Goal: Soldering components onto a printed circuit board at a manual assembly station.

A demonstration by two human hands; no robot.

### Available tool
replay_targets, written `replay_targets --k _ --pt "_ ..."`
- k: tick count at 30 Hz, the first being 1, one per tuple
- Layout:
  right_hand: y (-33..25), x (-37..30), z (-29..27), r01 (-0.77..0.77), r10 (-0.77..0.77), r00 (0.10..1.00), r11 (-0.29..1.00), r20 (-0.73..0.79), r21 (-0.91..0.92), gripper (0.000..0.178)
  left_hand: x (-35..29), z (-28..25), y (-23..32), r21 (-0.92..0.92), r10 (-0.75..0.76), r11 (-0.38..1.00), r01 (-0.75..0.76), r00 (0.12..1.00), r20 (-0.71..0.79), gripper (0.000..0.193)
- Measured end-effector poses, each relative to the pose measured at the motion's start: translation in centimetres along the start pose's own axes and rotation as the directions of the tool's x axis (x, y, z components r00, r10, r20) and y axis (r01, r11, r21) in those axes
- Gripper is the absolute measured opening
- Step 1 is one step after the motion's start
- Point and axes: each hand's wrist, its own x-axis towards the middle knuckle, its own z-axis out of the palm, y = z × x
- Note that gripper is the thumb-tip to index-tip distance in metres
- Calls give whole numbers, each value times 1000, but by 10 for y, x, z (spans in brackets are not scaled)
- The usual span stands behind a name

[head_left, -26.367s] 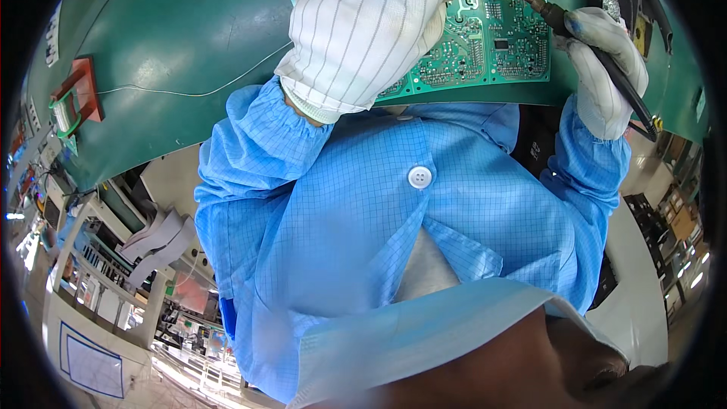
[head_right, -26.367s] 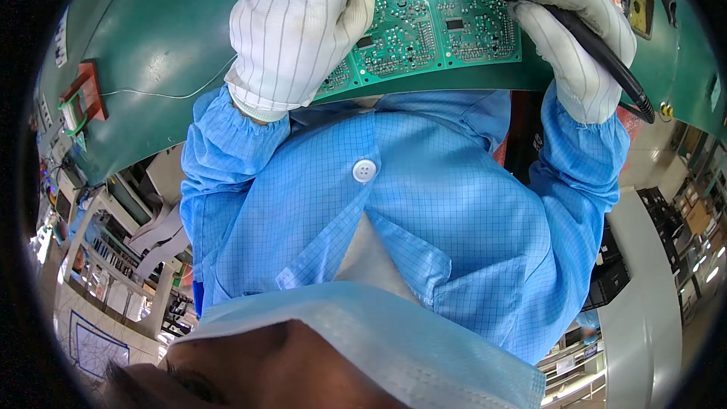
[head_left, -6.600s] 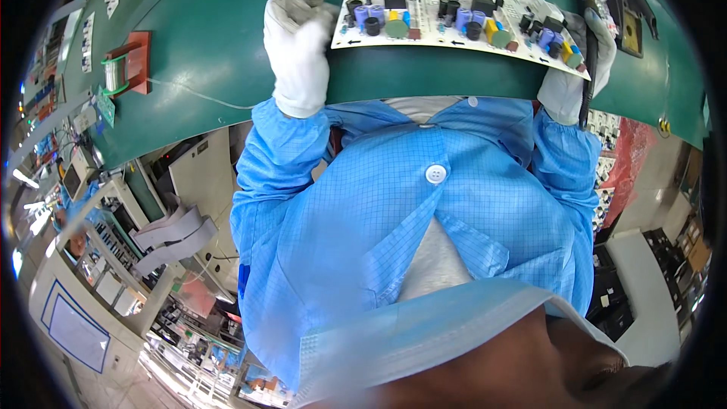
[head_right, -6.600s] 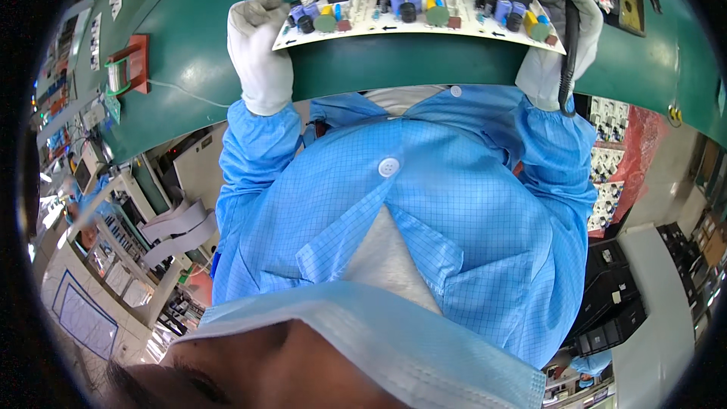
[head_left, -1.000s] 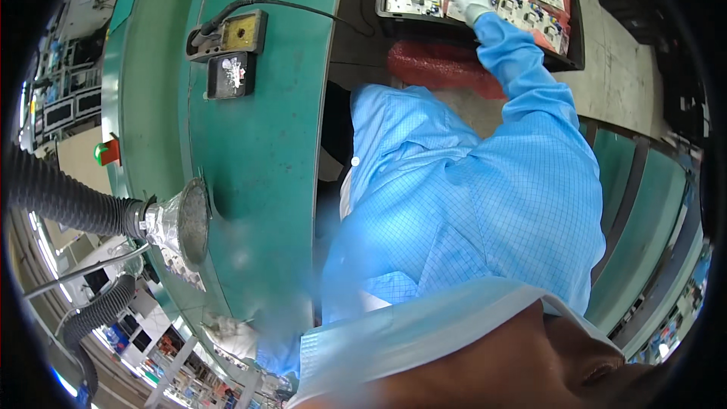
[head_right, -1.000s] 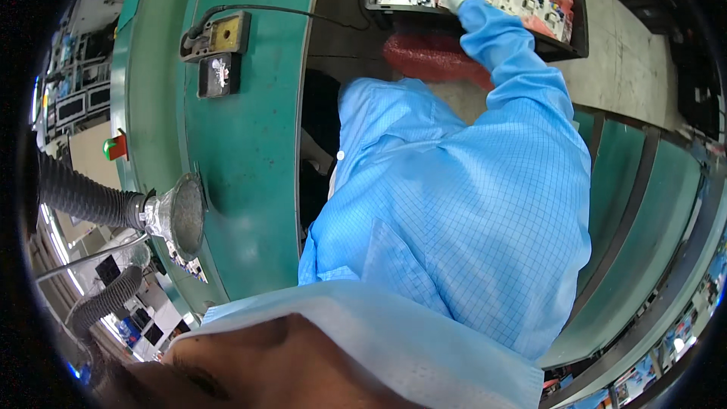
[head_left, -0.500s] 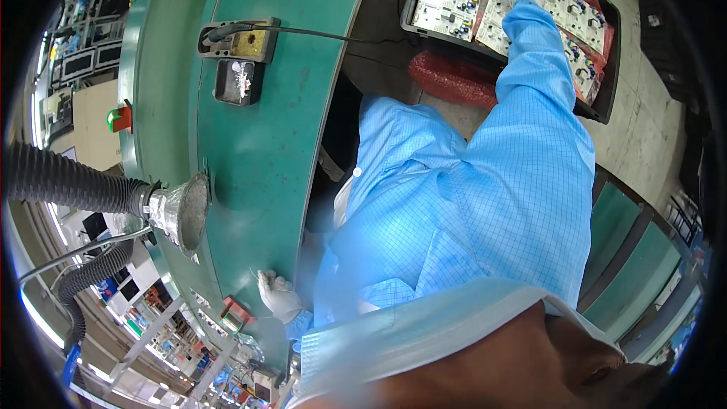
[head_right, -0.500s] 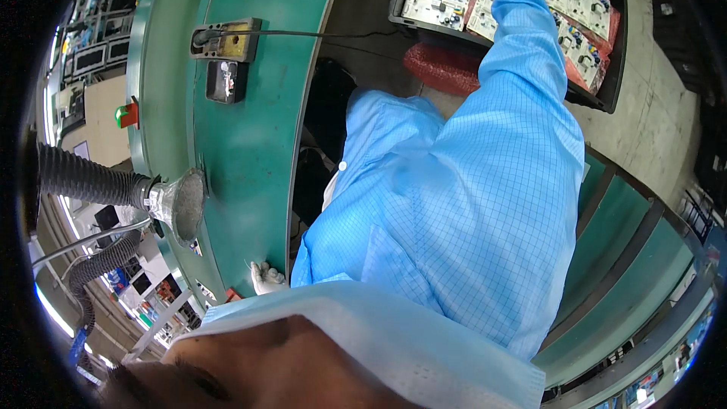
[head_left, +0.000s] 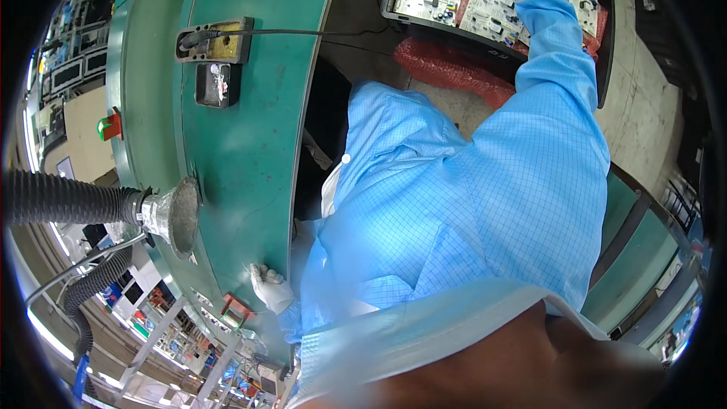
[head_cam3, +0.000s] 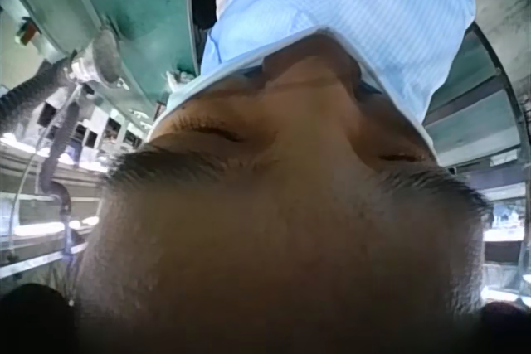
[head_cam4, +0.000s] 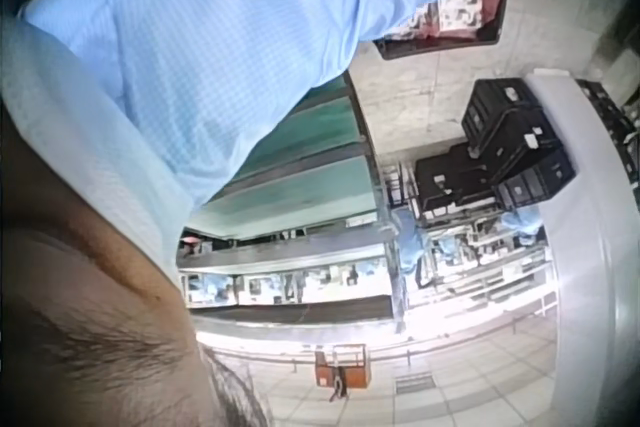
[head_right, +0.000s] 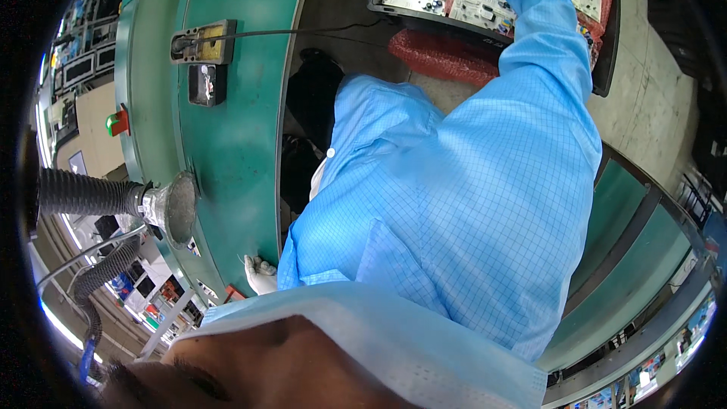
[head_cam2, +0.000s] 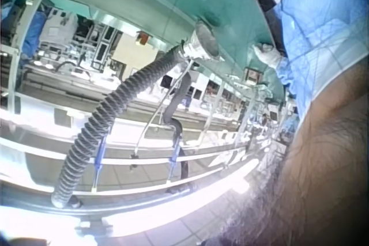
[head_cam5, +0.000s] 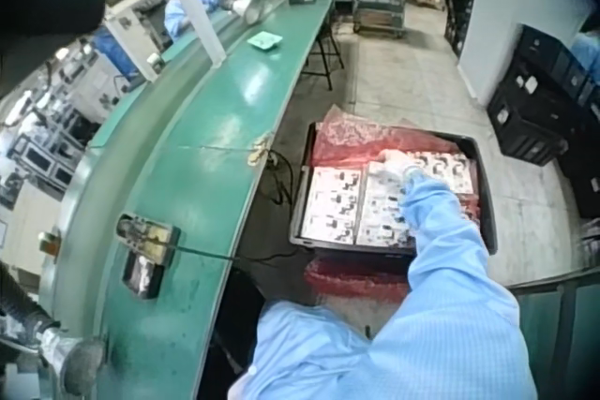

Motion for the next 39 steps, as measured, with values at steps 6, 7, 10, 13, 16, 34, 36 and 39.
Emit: replay_targets --k 6,7,10,13,16,34,36,39 --pt "-111 -6 -44 -25 -49 976 941 -210 -338 40 -1 -2 -5 117 130 985 -129 992 4 13" --pt "-145 -14 -59 22 -77 973 970 -218 -240 38 -1 -3 -6 99 126 987 -125 992 -4 13" --pt "-251 -42 -89 52 -54 968 999 -246 -15 30 2 -7 -8 56 79 995 -78 997 -4 19" --pt "-336 -89 -77 276 -252 938 958 -237 76 30 -2 -7 -13 94 168 980 -174 984 63 24" --pt "-397 -143 -25 591 -564 807 771 -176 238 30 -14 -2 -15 128 263 952 -279 956 132 27" --pt "-443 -267 305 867 -911 -46 -240 -410 436 43 21 -36 -22 -649 407 602 465 520 751 40" --pt "-437 -269 302 857 -943 -61 -218 -328 467 44 19 -27 -20 -681 298 668 302 730 616 40" --pt "-431 -273 293 835 -966 -83 -202 -246 511 44 11 -16 -18 -615 250 787 -56 940 234 40"
